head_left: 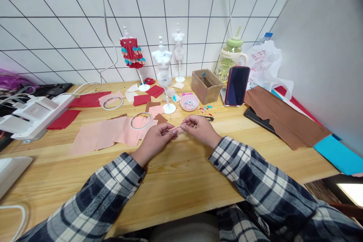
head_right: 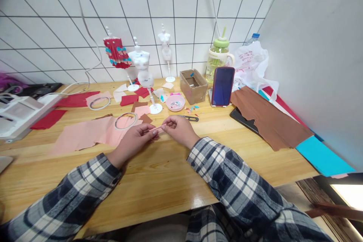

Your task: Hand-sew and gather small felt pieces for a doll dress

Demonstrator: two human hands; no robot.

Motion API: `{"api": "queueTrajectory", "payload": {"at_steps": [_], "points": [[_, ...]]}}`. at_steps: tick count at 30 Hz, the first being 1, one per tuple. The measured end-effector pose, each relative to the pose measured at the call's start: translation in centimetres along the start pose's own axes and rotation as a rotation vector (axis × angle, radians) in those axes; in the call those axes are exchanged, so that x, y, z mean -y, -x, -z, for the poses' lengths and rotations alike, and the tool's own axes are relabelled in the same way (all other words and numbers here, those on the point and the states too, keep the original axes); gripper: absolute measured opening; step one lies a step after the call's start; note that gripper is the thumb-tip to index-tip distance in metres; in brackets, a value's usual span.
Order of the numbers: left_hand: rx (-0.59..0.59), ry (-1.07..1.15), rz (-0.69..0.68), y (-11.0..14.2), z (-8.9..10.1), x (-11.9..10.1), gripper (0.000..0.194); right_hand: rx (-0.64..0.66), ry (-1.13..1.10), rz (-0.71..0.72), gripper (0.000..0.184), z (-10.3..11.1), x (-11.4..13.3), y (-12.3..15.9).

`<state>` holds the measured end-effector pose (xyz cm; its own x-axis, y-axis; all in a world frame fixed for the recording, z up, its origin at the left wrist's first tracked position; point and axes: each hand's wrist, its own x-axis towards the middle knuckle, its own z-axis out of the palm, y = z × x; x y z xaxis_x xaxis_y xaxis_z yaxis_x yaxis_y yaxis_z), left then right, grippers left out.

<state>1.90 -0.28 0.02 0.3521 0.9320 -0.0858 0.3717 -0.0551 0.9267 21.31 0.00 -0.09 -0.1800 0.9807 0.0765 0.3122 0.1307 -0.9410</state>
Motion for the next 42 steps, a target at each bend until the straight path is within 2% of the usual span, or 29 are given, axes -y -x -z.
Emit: {"api": "queueTrajectory", "payload": {"at_steps": [3,6,10,13,16,18,23,26,29,34,38,42], "points": [[-0.053,-0.127,-0.055,-0.1,0.3,0.0,0.035,0.048,0.014,0.017,0.020,0.1,-0.1,0.0],[-0.010,-0.197,-0.057,-0.1,0.5,-0.2,0.034,0.062,0.139,0.017,0.016,0.4,-0.3,0.0],[-0.046,-0.196,-0.053,-0.1,0.6,-0.4,0.030,0.033,0.242,-0.005,0.013,0.6,-0.4,-0.1],[-0.107,0.026,-0.019,-0.1,0.5,-0.5,0.029,-0.034,0.203,0.013,0.014,0.3,-0.3,-0.1],[-0.066,0.415,0.044,-0.1,0.0,-0.5,0.035,-0.089,0.062,0.029,0.015,-0.4,0.0,0.2],[-0.033,0.518,0.070,-0.1,-0.5,-0.4,0.035,-0.107,-0.007,0.035,0.016,-0.9,0.1,0.3],[-0.094,0.289,0.054,-0.1,-0.8,-0.3,0.032,-0.071,0.043,0.059,0.017,-1.2,0.1,0.5],[-0.067,0.127,0.022,-0.1,-0.6,-0.5,0.032,-0.040,0.180,0.130,0.017,-0.9,0.1,0.5],[-0.023,0.063,-0.012,0.1,-0.7,-0.7,0.030,-0.026,0.278,0.146,0.008,-0.7,0.1,0.5],[-0.006,0.094,-0.050,0.0,-0.6,-0.7,0.029,-0.037,0.190,0.081,0.012,-0.7,0.0,0.4],[-0.054,0.169,0.011,-0.1,-0.5,-0.6,0.027,-0.082,0.090,0.083,0.014,-1.0,-0.1,0.3],[-0.029,0.269,0.031,-0.3,-0.6,-0.3,0.025,-0.022,-0.016,0.027,0.015,-1.1,0.0,0.4]]}}
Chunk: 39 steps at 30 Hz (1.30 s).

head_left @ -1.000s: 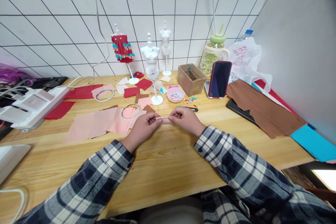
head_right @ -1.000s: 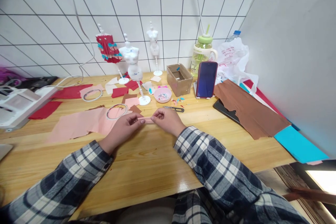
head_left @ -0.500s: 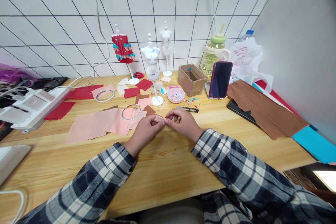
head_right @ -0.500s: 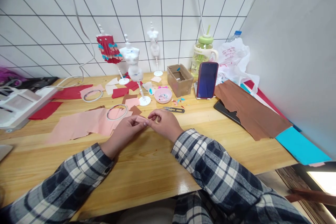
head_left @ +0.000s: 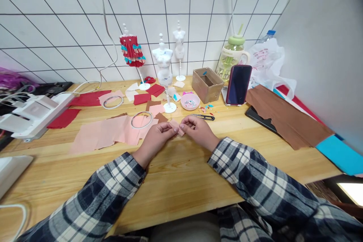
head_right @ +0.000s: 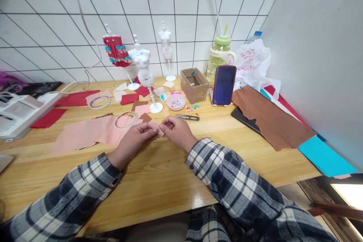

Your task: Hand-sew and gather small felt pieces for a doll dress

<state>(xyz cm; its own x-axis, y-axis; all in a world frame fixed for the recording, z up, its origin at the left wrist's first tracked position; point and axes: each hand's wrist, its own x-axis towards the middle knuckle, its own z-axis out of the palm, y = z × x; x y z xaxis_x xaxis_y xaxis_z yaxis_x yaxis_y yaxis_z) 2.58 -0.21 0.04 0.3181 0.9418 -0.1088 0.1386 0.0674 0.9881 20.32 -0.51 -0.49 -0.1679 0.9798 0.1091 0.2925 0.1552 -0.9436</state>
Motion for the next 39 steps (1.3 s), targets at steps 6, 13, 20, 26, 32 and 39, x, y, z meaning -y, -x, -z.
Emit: {"api": "queueTrajectory", "payload": {"at_steps": [6,13,20,26,32,39], "points": [[-0.054,0.018,0.011,0.0,0.0,0.1,0.024,0.076,0.096,-0.116,0.017,0.5,0.3,0.0],[-0.019,0.052,-0.018,0.1,-0.1,-0.1,0.022,0.080,0.018,-0.140,0.017,0.0,0.5,0.1],[-0.085,0.111,0.016,0.2,0.3,0.0,0.020,0.013,0.599,0.049,0.024,4.3,0.9,-0.3],[-0.120,0.216,0.086,-0.7,-0.1,0.0,0.022,-0.006,0.931,0.094,0.028,7.3,-1.0,-1.2],[-0.197,0.495,0.120,-2.2,-2.5,-0.4,0.028,0.006,0.999,0.019,0.010,5.6,-2.2,-1.7],[-0.193,0.534,0.102,-2.2,-1.6,-0.1,0.025,-0.161,0.688,0.051,0.018,4.9,-1.4,-1.1]]}}
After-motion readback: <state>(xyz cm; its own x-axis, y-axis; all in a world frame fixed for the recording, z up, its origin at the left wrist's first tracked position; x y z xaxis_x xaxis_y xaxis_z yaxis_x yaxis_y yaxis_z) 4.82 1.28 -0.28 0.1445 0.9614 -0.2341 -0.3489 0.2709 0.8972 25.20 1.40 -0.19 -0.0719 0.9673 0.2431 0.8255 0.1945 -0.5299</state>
